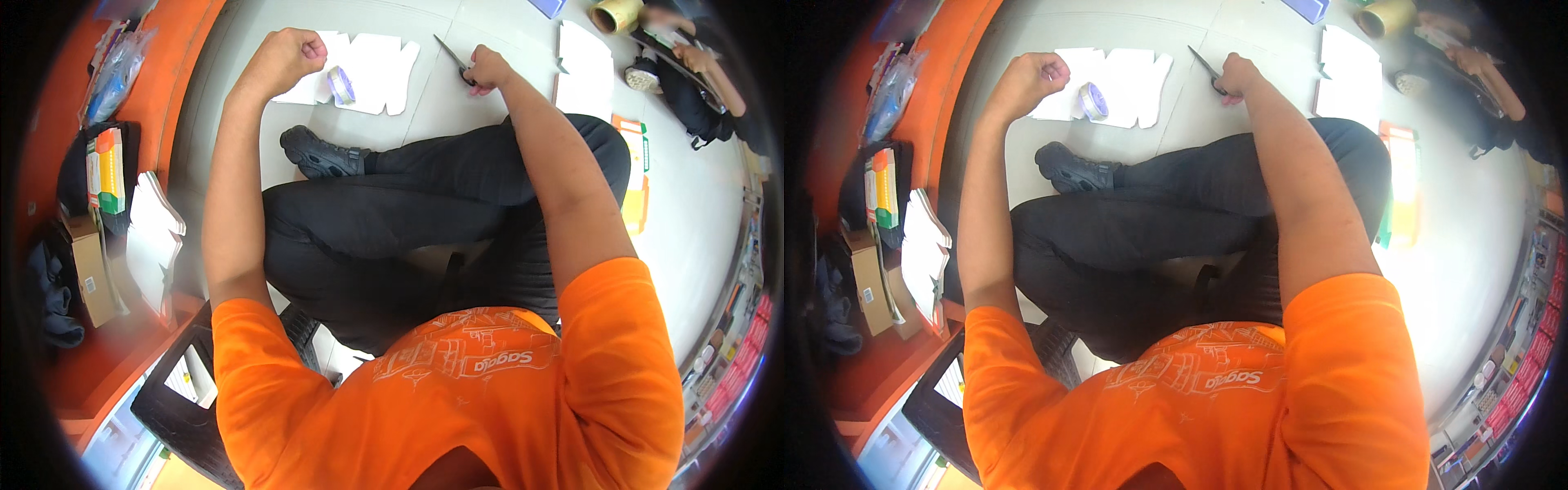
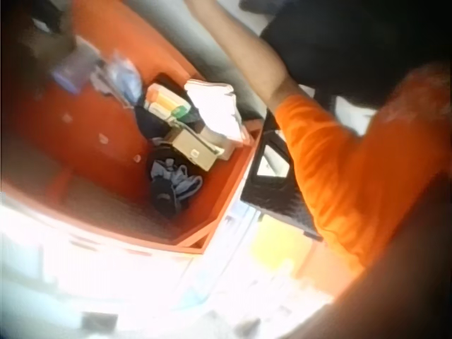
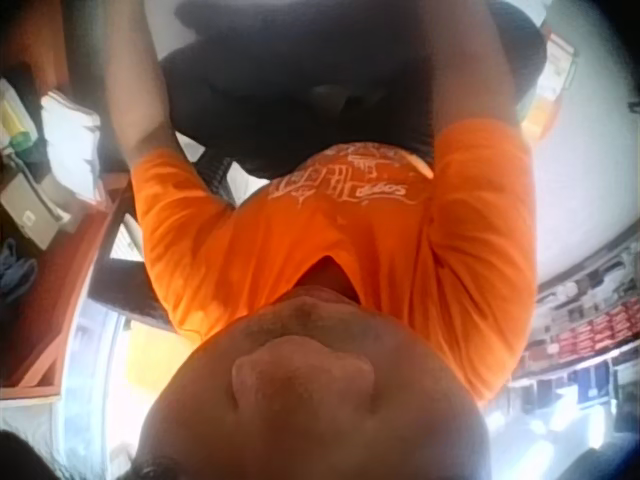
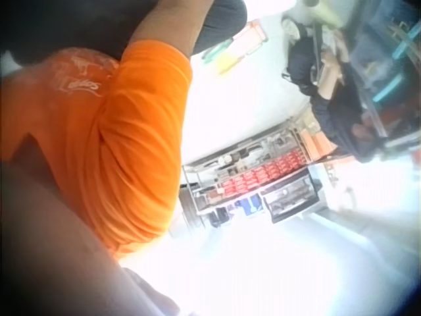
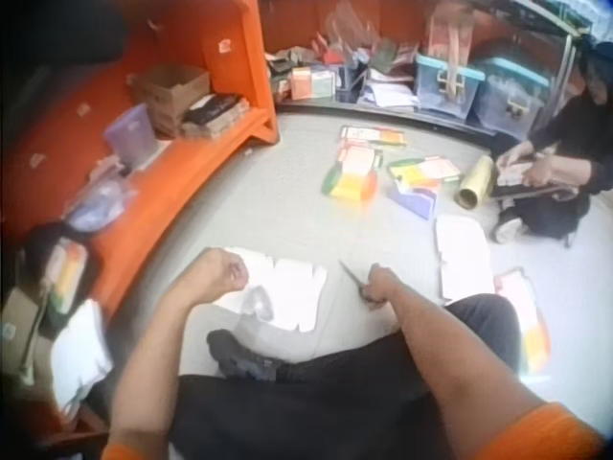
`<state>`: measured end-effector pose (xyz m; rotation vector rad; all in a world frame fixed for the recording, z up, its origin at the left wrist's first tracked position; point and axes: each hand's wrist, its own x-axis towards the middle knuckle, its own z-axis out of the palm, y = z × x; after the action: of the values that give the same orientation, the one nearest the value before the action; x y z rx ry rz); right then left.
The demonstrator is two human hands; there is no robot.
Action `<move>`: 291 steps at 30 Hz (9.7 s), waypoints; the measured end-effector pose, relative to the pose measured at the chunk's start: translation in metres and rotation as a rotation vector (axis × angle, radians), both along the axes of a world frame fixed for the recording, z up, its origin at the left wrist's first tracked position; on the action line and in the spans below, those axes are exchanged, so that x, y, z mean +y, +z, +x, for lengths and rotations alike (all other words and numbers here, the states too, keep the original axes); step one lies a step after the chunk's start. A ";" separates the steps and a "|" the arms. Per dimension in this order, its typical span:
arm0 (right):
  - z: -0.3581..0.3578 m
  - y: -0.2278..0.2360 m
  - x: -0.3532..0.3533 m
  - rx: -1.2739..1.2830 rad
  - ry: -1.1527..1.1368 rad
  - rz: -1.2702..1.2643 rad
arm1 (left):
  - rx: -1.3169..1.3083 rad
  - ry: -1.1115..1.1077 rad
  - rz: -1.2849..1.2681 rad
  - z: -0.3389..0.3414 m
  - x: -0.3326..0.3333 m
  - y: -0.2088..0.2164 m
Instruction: The person sits on the floor and assembles white paper boxes by applying clear tape to the edges and folding the flaps. They use scissors to cut the tape and handle multiple box pieces, stacking them as they are completed.
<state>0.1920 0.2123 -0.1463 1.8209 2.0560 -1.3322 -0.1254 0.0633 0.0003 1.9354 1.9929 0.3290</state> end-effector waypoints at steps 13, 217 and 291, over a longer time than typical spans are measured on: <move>-0.048 0.071 -0.008 0.326 0.659 0.589 | 0.051 -0.045 0.081 -0.004 0.000 -0.010; 0.001 0.216 -0.106 1.344 -0.142 -0.305 | -0.452 -0.057 0.448 0.148 -0.090 0.153; -0.043 0.083 -0.107 0.409 0.272 -0.334 | -0.086 -0.057 0.066 0.074 -0.097 0.110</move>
<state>0.1491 0.1053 -0.0629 1.1622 1.9951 -1.9380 -0.0516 -0.0334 0.1099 1.9786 1.8914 0.4605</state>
